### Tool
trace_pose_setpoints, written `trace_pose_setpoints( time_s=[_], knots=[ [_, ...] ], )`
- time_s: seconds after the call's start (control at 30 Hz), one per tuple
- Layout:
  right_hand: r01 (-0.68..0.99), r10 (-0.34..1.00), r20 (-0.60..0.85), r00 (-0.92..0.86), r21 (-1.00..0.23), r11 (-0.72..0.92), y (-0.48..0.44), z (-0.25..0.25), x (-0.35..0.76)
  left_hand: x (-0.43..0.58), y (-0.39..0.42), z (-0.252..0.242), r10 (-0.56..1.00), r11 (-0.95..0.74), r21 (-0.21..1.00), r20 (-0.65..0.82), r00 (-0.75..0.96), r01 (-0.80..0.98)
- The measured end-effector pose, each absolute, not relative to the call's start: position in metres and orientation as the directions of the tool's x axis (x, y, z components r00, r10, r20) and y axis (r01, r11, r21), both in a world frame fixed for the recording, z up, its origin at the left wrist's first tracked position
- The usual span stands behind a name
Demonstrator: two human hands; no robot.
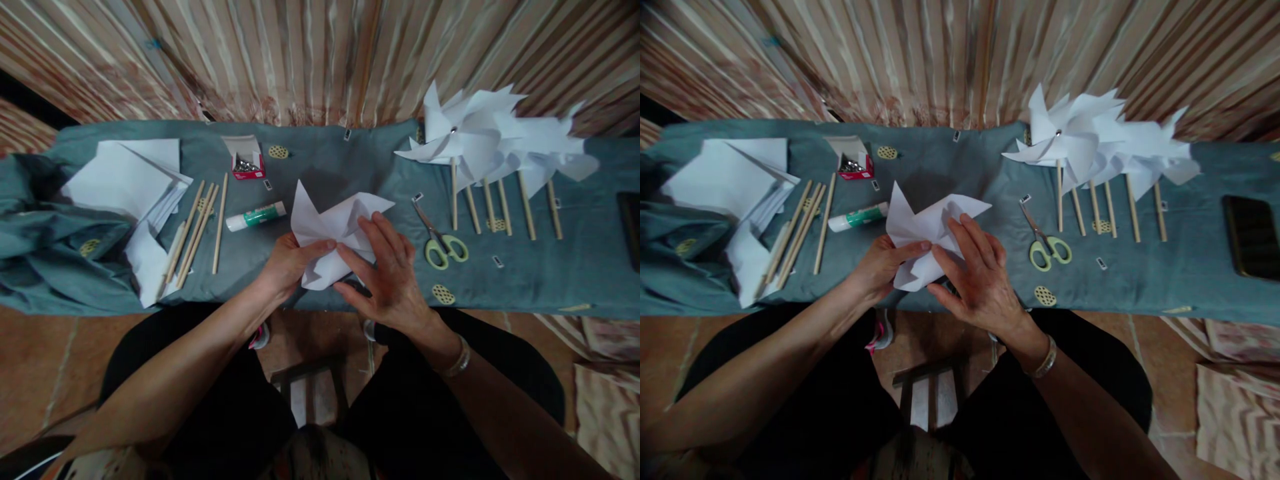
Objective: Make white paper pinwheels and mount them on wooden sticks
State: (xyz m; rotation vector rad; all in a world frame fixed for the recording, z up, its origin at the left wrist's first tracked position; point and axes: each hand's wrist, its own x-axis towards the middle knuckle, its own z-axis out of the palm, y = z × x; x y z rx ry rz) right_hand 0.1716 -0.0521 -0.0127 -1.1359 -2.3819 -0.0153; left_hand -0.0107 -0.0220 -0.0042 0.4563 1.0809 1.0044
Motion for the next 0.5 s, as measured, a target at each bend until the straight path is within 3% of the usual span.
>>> trace_pose_setpoints(
  time_s=[0.27,0.5],
  knots=[
    [0.735,0.739,0.425,-0.524,-0.213,0.644,-0.0517,-0.013,0.169,-0.01,-0.0214,-0.0045,0.889,0.438,0.803,-0.455,0.06,-0.403],
    [0.73,0.719,0.513,-0.469,-0.233,0.643,-0.0466,-0.0045,0.1716,-0.0116,-0.0126,-0.0039,0.914,0.377,0.843,-0.406,0.006,-0.385]
  ],
)
